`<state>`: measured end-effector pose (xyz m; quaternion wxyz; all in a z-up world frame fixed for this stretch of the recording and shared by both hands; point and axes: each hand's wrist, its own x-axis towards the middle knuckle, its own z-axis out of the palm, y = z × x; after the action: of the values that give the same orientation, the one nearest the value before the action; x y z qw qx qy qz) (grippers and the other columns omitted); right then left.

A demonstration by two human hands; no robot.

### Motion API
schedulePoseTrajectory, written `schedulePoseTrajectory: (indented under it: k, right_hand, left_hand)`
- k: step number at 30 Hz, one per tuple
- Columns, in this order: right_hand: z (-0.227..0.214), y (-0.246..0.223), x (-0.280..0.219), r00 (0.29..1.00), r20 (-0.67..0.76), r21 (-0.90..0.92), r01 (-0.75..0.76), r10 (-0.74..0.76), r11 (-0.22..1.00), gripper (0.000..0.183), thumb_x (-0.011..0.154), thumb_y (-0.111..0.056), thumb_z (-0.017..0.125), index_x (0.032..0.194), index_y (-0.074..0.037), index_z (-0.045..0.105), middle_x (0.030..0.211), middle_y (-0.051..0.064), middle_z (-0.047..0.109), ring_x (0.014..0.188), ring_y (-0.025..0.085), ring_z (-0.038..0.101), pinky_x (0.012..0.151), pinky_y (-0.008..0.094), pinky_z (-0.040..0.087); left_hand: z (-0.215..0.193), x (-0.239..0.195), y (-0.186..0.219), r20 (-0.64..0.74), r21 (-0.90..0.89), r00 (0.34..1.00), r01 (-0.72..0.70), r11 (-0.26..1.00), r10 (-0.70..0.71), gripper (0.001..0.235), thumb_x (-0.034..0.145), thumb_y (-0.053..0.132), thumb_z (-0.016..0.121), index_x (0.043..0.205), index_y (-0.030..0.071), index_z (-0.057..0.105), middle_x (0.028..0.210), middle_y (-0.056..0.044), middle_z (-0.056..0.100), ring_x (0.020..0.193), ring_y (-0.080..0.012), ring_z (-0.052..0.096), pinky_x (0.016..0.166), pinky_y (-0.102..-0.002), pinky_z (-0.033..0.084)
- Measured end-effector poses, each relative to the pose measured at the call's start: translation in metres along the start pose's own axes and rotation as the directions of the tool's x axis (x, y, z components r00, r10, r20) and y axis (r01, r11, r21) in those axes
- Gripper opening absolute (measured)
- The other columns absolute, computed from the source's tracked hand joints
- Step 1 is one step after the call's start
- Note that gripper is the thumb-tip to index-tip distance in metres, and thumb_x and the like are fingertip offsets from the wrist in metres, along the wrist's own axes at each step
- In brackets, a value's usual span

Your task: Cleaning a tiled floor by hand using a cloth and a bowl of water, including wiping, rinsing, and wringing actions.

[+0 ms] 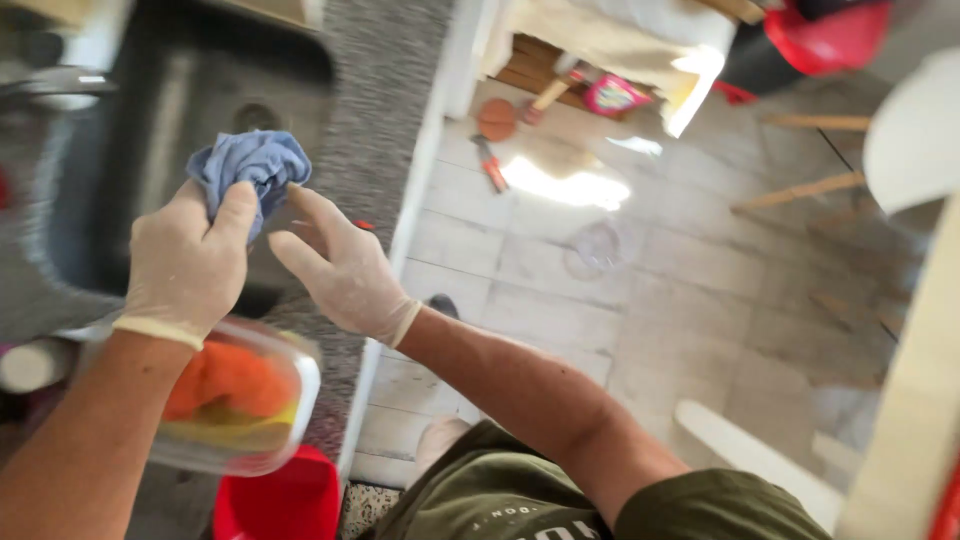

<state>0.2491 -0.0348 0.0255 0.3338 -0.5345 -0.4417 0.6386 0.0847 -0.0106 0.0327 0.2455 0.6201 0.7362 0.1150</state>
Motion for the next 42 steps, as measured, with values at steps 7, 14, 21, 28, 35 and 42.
schedulePoseTrajectory:
  k: [7, 14, 21, 28, 35, 42]
  right_hand:
    - [-0.084, 0.083, -0.047, 0.941, -0.329, 0.561, 0.259, -0.075, 0.786, 0.028, 0.100, -0.018, 0.061, 0.123, -0.001, 0.064, 0.108, 0.000, 0.067, 0.096, 0.009, 0.056, 0.083, 0.027, 0.049]
    - [-0.190, 0.176, -0.141, 0.850, -0.520, 0.594, 0.286, 0.088, 0.752, 0.017, 0.097, -0.017, 0.065, 0.088, -0.002, 0.063, 0.078, 0.010, 0.066, 0.071, 0.018, 0.067, 0.067, 0.031, 0.062]
    - [-0.262, 0.198, -0.276, 0.820, -0.544, 0.534, 0.176, 0.177, 0.827, 0.027, 0.088, -0.033, 0.069, 0.087, -0.006, 0.062, 0.073, 0.001, 0.053, 0.063, 0.011, 0.051, 0.056, 0.023, 0.049]
    - [-0.301, 0.241, -0.340, 0.769, -0.630, 0.572, 0.364, 0.108, 0.735, 0.020, 0.095, -0.015, 0.070, 0.100, 0.004, 0.071, 0.088, 0.013, 0.071, 0.076, 0.021, 0.070, 0.068, 0.036, 0.067]
    - [-0.334, 0.243, -0.404, 0.669, -0.714, 0.488, 0.267, 0.204, 0.831, 0.024, 0.085, -0.018, 0.079, 0.097, 0.002, 0.073, 0.074, 0.003, 0.066, 0.056, 0.009, 0.055, 0.048, 0.022, 0.051]
    - [-0.360, 0.275, -0.436, 0.505, -0.800, 0.490, 0.235, 0.326, 0.840, 0.018, 0.095, -0.021, 0.072, 0.086, -0.006, 0.073, 0.063, 0.010, 0.070, 0.054, 0.016, 0.070, 0.052, 0.025, 0.061]
  left_hand:
    - [0.071, -0.060, 0.113, 0.348, -0.010, 0.937, -0.030, 1.000, 0.031, 0.049, 0.109, 0.042, 0.044, 0.129, 0.002, 0.064, 0.114, -0.035, 0.068, 0.114, -0.0582, 0.055, 0.098, -0.053, 0.040]
    - [0.193, -0.147, 0.145, 0.378, 0.051, 0.886, -0.310, 0.949, 0.269, 0.046, 0.110, 0.043, 0.052, 0.108, 0.000, 0.070, 0.097, -0.032, 0.071, 0.092, -0.0551, 0.060, 0.076, -0.055, 0.045]
    - [0.293, -0.248, 0.167, 0.242, 0.073, 0.769, -0.622, 0.780, 0.591, 0.017, 0.082, 0.006, 0.056, 0.092, -0.003, 0.065, 0.082, -0.027, 0.068, 0.069, -0.0505, 0.060, 0.066, -0.056, 0.049]
    - [0.302, -0.310, 0.219, 0.286, -0.053, 0.769, -0.584, 0.810, 0.572, 0.026, 0.104, 0.027, 0.067, 0.102, 0.001, 0.072, 0.073, -0.017, 0.067, 0.062, -0.0352, 0.056, 0.062, -0.046, 0.045]
    - [0.305, -0.345, 0.273, 0.175, -0.246, 0.699, -0.650, 0.719, 0.693, 0.026, 0.102, 0.015, 0.075, 0.083, 0.004, 0.061, 0.070, 0.000, 0.043, 0.066, -0.0172, 0.037, 0.060, -0.032, 0.033]
    - [0.364, -0.345, 0.267, 0.472, -0.716, 0.872, 0.294, 0.633, 0.129, 0.013, 0.100, 0.005, 0.069, 0.104, -0.007, 0.068, 0.086, -0.021, 0.070, 0.085, -0.0343, 0.076, 0.076, -0.051, 0.066]
